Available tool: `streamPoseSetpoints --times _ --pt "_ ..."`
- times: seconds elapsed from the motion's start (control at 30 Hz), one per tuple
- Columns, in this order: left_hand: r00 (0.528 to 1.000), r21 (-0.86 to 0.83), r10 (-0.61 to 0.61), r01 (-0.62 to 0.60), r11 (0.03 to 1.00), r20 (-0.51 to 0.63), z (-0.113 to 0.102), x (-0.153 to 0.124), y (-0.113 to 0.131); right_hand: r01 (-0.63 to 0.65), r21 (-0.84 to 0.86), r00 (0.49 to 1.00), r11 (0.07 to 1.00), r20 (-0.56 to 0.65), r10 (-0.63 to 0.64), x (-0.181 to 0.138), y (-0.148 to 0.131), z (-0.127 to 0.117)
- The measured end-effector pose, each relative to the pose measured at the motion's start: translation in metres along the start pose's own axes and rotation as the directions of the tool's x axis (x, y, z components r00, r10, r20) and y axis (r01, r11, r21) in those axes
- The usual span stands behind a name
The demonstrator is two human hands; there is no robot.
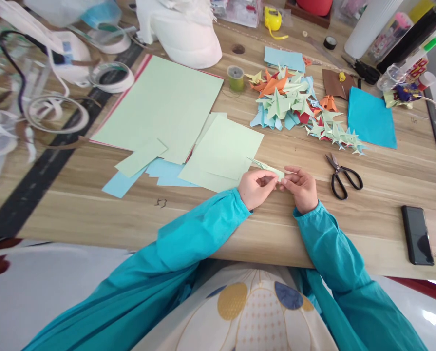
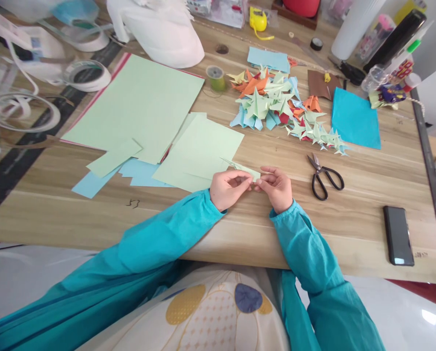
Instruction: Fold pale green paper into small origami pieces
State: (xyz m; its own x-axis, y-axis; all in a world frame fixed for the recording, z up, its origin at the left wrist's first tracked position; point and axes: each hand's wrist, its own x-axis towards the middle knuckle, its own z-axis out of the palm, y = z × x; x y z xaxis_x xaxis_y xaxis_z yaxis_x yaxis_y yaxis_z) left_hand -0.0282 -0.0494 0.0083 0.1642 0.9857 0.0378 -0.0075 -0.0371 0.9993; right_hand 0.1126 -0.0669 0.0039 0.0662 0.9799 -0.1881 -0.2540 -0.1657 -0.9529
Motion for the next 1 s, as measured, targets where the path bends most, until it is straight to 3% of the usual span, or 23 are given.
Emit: streamPoseSetpoints --times 0.23,0.4,0.57,1.0 --pt "1.0 -0.045 -0.029 0.029 0.999 -0.008 -0.0008 0.0014 -0.0026 -0.021 0.069 1.0 0.997 0.003 0.021 0.0009 0.0014 -0.0022" --pt "0.999 -0.07 -0.045 0.044 0.997 -0.004 -0.0004 0.0017 -0.003 0.028 -0.015 0.999 1.0 0.034 -0.027 0.0003 0.0019 -0.0015" --pt "0.999 -0.094 -0.041 0.041 0.995 0.002 0.0007 0.0016 -0.0006 0.057 -0.117 0.998 0.991 -0.009 -0.058 0.0 0.0009 0.0014" --pt "0.999 -0.094 -0.029 0.031 0.995 0.019 0.0011 0.0004 0.0008 0.012 -0.064 0.999 0.998 -0.036 -0.014 0.0007 0.0027 0.0004"
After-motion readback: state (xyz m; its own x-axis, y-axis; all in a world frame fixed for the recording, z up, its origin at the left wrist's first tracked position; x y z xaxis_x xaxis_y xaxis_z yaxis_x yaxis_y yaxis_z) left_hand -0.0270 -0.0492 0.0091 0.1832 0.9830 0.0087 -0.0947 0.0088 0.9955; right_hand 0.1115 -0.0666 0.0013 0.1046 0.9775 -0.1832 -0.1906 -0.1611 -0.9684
